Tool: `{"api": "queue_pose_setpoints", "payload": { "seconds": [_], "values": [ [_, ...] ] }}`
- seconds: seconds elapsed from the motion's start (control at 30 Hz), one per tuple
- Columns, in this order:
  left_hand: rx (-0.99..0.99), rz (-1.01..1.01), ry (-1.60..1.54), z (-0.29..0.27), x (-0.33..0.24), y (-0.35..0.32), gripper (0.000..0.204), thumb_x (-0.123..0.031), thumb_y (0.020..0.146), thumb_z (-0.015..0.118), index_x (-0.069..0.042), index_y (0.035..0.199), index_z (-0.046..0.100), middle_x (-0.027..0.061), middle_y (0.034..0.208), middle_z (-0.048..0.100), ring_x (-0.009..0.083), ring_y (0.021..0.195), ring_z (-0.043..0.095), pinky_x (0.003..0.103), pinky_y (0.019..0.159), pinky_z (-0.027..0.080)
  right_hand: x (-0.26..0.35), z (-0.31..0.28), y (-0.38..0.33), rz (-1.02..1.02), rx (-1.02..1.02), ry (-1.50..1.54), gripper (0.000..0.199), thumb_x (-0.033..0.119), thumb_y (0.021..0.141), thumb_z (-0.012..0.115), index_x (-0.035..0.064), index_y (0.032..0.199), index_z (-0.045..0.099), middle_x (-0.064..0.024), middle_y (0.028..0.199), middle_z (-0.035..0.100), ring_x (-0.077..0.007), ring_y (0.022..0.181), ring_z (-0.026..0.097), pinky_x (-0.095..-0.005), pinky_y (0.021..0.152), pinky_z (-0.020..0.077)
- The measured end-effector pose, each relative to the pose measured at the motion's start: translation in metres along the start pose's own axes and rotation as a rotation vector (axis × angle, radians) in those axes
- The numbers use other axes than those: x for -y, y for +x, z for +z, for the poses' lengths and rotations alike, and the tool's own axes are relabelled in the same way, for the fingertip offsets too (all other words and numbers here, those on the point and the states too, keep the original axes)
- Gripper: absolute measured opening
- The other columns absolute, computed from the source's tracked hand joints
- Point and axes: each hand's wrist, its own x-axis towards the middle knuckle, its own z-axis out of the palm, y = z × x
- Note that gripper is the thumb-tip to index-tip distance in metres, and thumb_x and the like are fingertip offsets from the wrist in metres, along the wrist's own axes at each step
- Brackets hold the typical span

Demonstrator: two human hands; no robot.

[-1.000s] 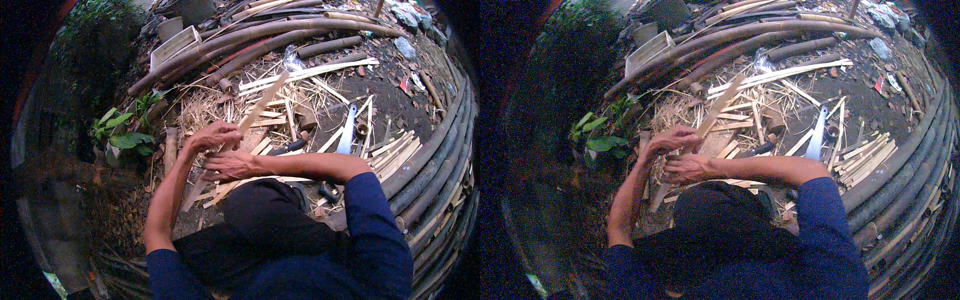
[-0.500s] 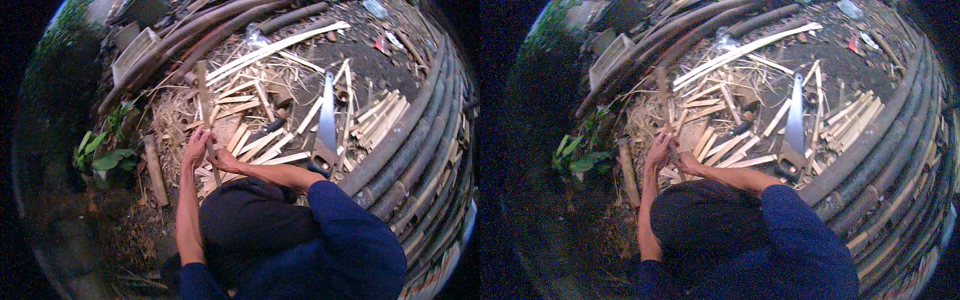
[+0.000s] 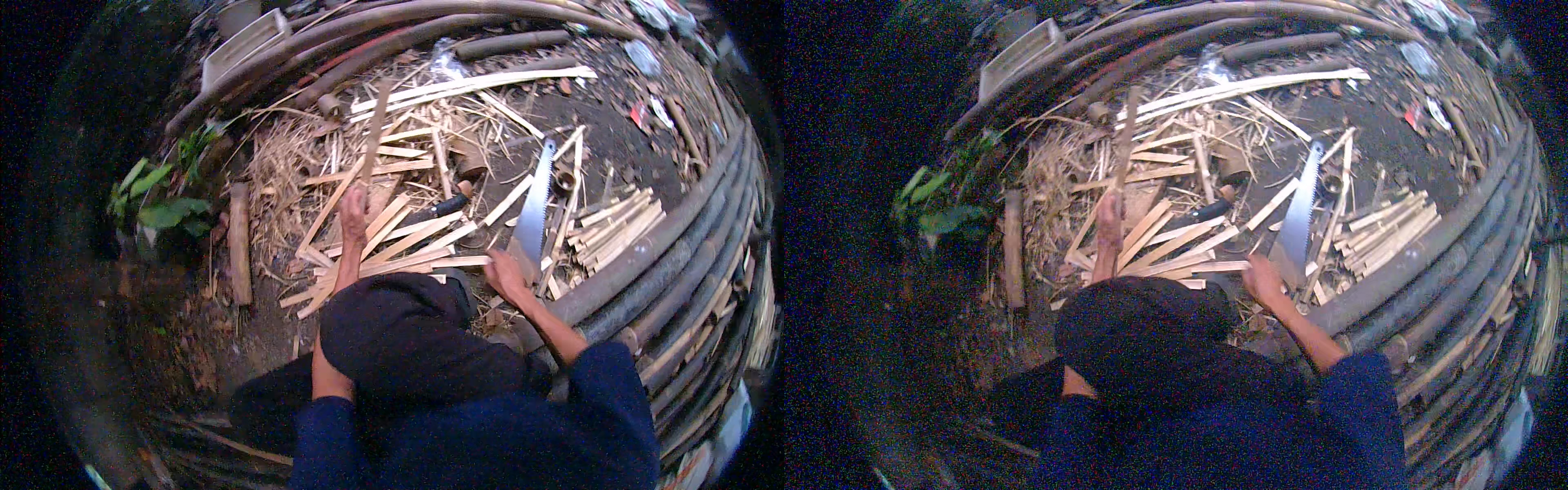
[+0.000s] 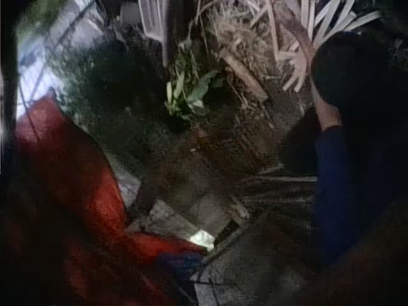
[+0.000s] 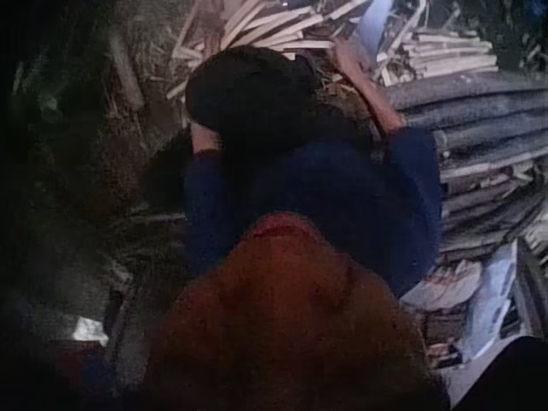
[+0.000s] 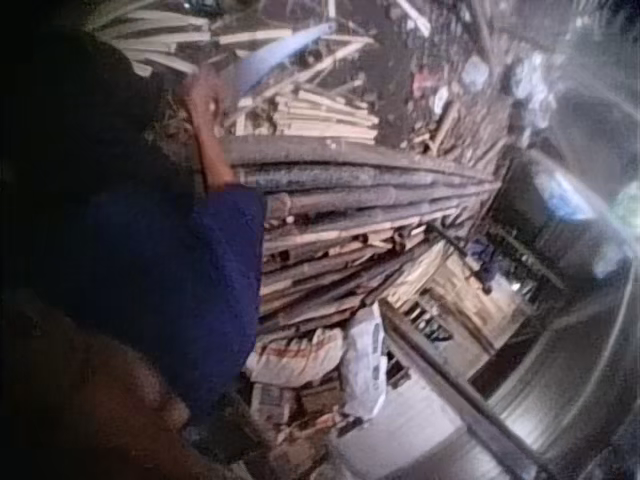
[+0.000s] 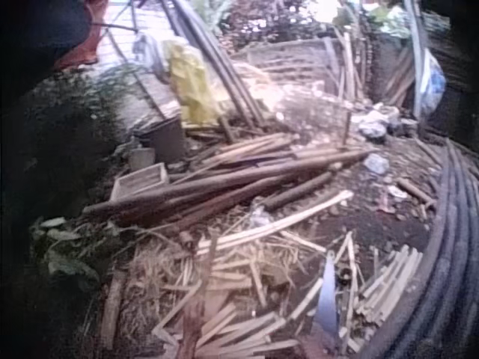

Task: The person sits on the ground and repeatedly splits thin wooden strips using a machete. They pick up strips, position them on a wooden block, and strike them to split them into smaller pieces.

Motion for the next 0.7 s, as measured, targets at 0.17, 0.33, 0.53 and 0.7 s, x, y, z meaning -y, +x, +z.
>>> {"api": "queue_pose_setpoints", "payload": {
  "seconds": [0.17,0.33,0.53,0.7],
  "values": [
    [0.051,0.149,0.193,0.004,0.011,0.0,0.028,-0.025,0.093,0.046,0.0,0.096,0.058,0.0098,0.087,0.054,0.0224,0.081,0.05,0.034,0.074,0.04,-0.031,-0.002,-0.08,0.004,0.205,-0.469,0.057,0.011,0.081,0.052,0.0031,0.135,0.038,-0.0192,0.096,0.051,-0.036,0.092,0.05,-0.046,0.076,0.0429],
    [0.081,0.349,0.32,0.025,0.025,0.022,0.032,-0.021,0.094,0.043,0.005,0.105,0.06,0.0174,0.101,0.063,0.0296,0.093,0.058,0.037,0.087,0.043,-0.062,0.02,-0.059,0.087,0.184,-0.503,0.026,0.013,0.081,0.054,-0.0016,0.102,0.05,-0.02,0.09,0.057,-0.0365,0.088,0.056,-0.0456,0.077,0.0431],
    [0.131,0.226,0.158,0.019,0.017,0.001,0.029,-0.028,0.095,0.044,-0.001,0.096,0.057,0.0066,0.083,0.054,0.0168,0.076,0.049,0.031,0.068,0.041,0.042,-0.103,-0.042,0.46,-0.559,0.297,0.024,0.019,0.079,0.064,0.0018,0.091,0.052,-0.0129,0.068,0.049,-0.0262,0.06,0.051,-0.0356,0.055,0.0409],
    [0.098,0.201,0.08,0.037,0.006,-0.003,0.03,-0.027,0.095,0.046,0.0,0.101,0.057,0.0086,0.085,0.057,0.0176,0.079,0.052,0.032,0.072,0.044,0.12,-0.202,-0.06,0.211,-0.418,0.272,0.024,0.02,0.081,0.064,0.0045,0.098,0.056,-0.0055,0.071,0.054,-0.0179,0.06,0.051,-0.0326,0.056,0.0438]
  ]
}}
